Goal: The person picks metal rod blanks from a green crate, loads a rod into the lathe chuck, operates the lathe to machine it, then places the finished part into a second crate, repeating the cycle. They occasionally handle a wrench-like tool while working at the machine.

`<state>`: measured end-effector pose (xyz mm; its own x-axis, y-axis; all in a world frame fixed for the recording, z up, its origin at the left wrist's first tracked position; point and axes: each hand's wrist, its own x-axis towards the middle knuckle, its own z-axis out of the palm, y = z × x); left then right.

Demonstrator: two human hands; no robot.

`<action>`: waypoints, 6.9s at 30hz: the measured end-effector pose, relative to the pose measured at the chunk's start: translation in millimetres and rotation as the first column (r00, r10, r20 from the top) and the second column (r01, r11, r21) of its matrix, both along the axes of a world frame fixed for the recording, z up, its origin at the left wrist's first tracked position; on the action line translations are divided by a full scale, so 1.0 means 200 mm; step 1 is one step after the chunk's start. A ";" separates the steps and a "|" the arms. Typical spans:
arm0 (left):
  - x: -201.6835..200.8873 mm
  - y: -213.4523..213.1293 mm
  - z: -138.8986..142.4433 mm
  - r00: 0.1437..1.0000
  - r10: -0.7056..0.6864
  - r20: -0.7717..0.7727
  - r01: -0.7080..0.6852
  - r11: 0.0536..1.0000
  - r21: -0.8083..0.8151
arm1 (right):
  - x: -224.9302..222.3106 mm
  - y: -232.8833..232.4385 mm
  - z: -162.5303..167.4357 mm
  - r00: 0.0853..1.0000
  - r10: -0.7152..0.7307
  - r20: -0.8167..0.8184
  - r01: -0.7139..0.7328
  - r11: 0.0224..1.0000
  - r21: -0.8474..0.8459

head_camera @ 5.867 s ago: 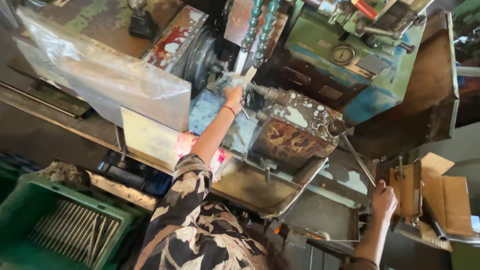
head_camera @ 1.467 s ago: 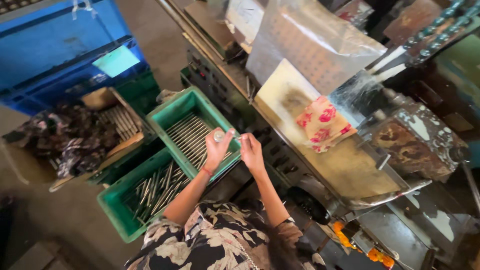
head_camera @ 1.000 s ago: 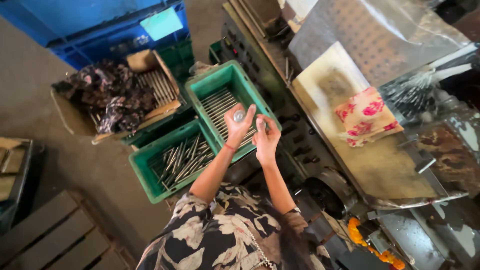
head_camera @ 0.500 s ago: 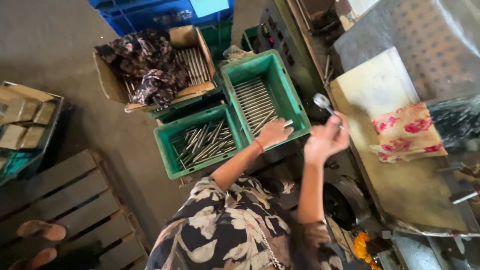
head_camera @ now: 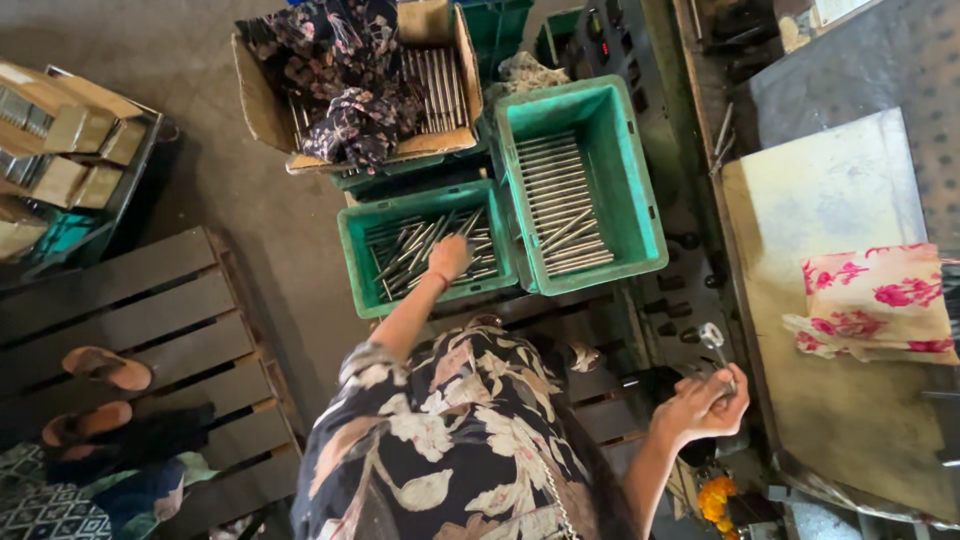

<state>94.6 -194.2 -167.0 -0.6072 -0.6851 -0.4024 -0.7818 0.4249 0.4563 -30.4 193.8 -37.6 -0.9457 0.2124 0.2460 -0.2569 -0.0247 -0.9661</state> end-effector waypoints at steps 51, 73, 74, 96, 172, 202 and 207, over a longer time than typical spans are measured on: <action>-0.49 0.90 1.03 -0.229 -0.651 -0.724 0.714 0.393 -0.579 | 0.09 0.13 0.06 0.393 0.775 0.495 -0.169 0.590 -0.789; -0.43 1.21 1.27 0.443 -0.055 -0.895 0.824 0.418 0.383 | 0.07 0.36 0.41 0.778 0.542 -0.317 -0.060 0.566 0.822; -0.42 1.22 1.29 0.421 -0.073 -0.904 0.831 0.430 0.352 | 0.09 0.35 0.41 0.787 0.495 -0.368 -0.013 0.610 0.792; -0.48 1.24 1.39 0.802 0.013 -0.597 0.592 -0.152 0.792 | 0.04 0.48 0.69 0.597 0.780 0.188 -0.762 0.478 0.436; -3.69 3.30 1.13 0.831 0.442 -0.338 0.207 0.318 0.925 | -1.32 3.72 0.51 0.593 -0.803 -0.058 0.202 0.078 0.976; -3.92 3.31 0.90 0.837 0.440 -0.325 0.305 0.118 0.945 | -1.44 3.68 0.34 0.419 -0.866 -0.273 0.341 -0.128 0.931; -3.93 3.32 0.89 0.842 0.429 -0.326 0.312 0.105 0.944 | -1.44 3.68 0.34 0.417 -0.868 -0.269 0.326 -0.133 0.936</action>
